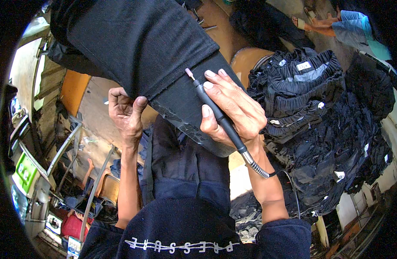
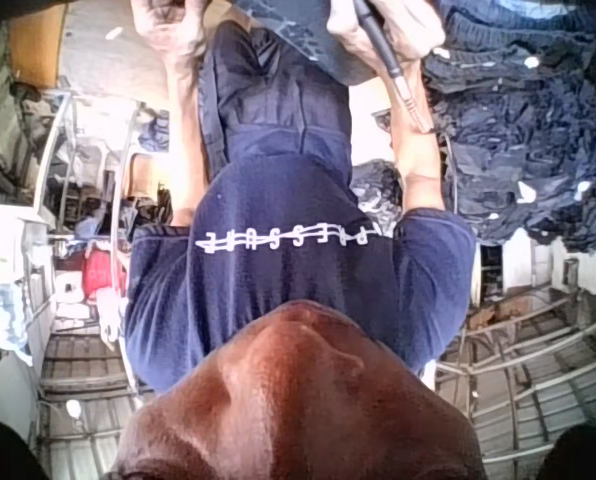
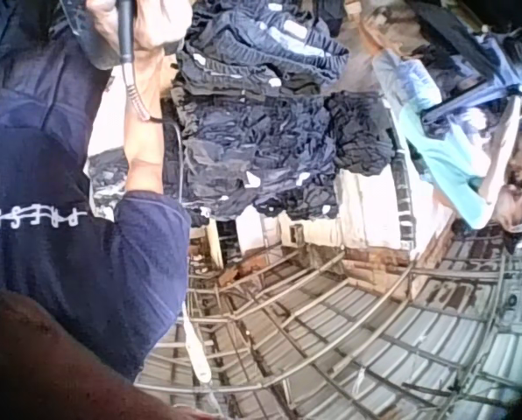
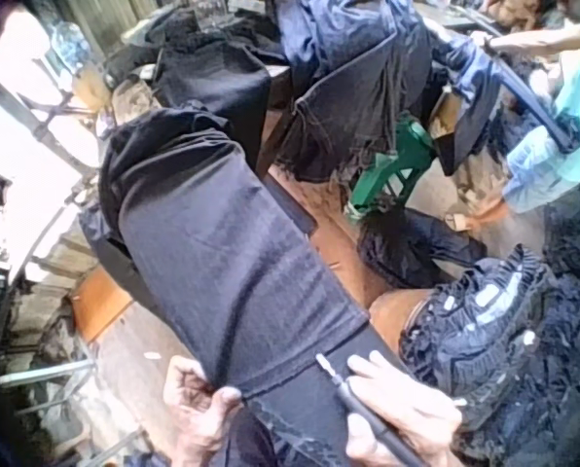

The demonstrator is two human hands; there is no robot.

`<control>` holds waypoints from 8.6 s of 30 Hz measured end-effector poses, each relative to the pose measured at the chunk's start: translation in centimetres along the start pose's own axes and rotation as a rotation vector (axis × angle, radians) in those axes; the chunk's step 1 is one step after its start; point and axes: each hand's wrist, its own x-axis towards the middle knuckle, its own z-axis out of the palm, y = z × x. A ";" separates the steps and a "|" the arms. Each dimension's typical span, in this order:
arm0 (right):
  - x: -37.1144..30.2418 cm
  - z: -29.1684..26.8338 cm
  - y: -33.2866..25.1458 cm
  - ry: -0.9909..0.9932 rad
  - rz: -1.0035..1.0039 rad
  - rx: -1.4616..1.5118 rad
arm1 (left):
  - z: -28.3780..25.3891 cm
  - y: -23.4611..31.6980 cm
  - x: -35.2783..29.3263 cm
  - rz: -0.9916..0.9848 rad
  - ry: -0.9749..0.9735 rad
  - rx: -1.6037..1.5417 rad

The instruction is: The person uses a handheld electric trimmer to remove loose threads and excess fabric from the edges and seams of black garments. They repeatedly pick up garments from a pile, trim specific areas, and place them back down.

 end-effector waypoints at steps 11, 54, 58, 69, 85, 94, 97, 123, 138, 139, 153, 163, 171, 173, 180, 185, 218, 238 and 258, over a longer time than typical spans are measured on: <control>0.0 -0.1 -0.1 0.047 0.074 -0.044 | 0.2 0.1 0.0 -0.004 0.004 0.003; -0.1 0.3 -0.4 -0.092 0.016 0.032 | -0.1 -0.4 0.0 -0.019 0.009 -0.069; 0.1 0.6 -0.3 -0.092 -0.016 0.064 | -0.2 -0.3 0.0 -0.047 -0.023 -0.074; 0.2 0.6 -0.5 -0.099 -0.030 0.065 | 0.3 -0.3 0.0 -0.020 0.009 -0.132; -0.5 -0.3 -0.3 0.172 0.197 -0.062 | 0.1 0.0 -0.2 -0.056 0.015 -0.127; 3.2 -1.0 -2.0 0.277 0.421 -0.012 | -3.3 8.6 -2.7 -0.083 0.070 0.385; 7.6 0.9 -2.7 0.268 0.480 0.025 | -6.5 10.9 0.6 -0.081 0.230 0.326; 4.7 1.4 -2.1 0.279 0.540 -0.082 | -15.7 16.6 22.6 0.629 0.129 0.740; 2.2 -0.9 2.3 0.178 0.612 0.348 | -2.9 8.3 8.2 -0.393 -0.063 0.239; 0.9 -2.1 2.3 0.162 0.690 0.472 | -2.5 7.4 5.7 -0.423 -0.059 0.253; -7.8 -7.7 -0.2 0.208 0.834 0.217 | -9.3 12.6 17.1 0.363 0.259 0.957; -13.5 -11.9 -5.9 0.467 0.830 -0.120 | -12.4 14.8 26.4 0.678 -0.349 1.197; -19.0 -16.9 -9.8 0.583 0.831 -0.372 | -7.9 16.6 17.7 0.448 -0.411 1.040; -18.5 -19.9 -10.0 0.609 0.872 -0.433 | -6.2 17.1 16.7 0.372 -0.407 1.040; -16.3 -31.1 -2.1 0.550 0.600 -0.765 | 1.1 11.1 5.7 0.654 -0.120 1.217; -11.6 -45.7 6.5 0.804 0.387 -1.145 | 15.3 10.5 -4.3 0.171 -0.461 0.970; 8.4 15.7 -8.9 0.307 0.256 -0.176 | -1.7 17.9 28.3 0.918 -0.100 1.016; 15.6 15.7 -4.6 0.090 -0.050 0.144 | -7.3 13.1 18.2 0.137 -0.233 0.508; 15.4 16.7 -4.1 -0.063 -0.155 0.136 | -10.6 12.6 20.2 0.029 -0.487 0.416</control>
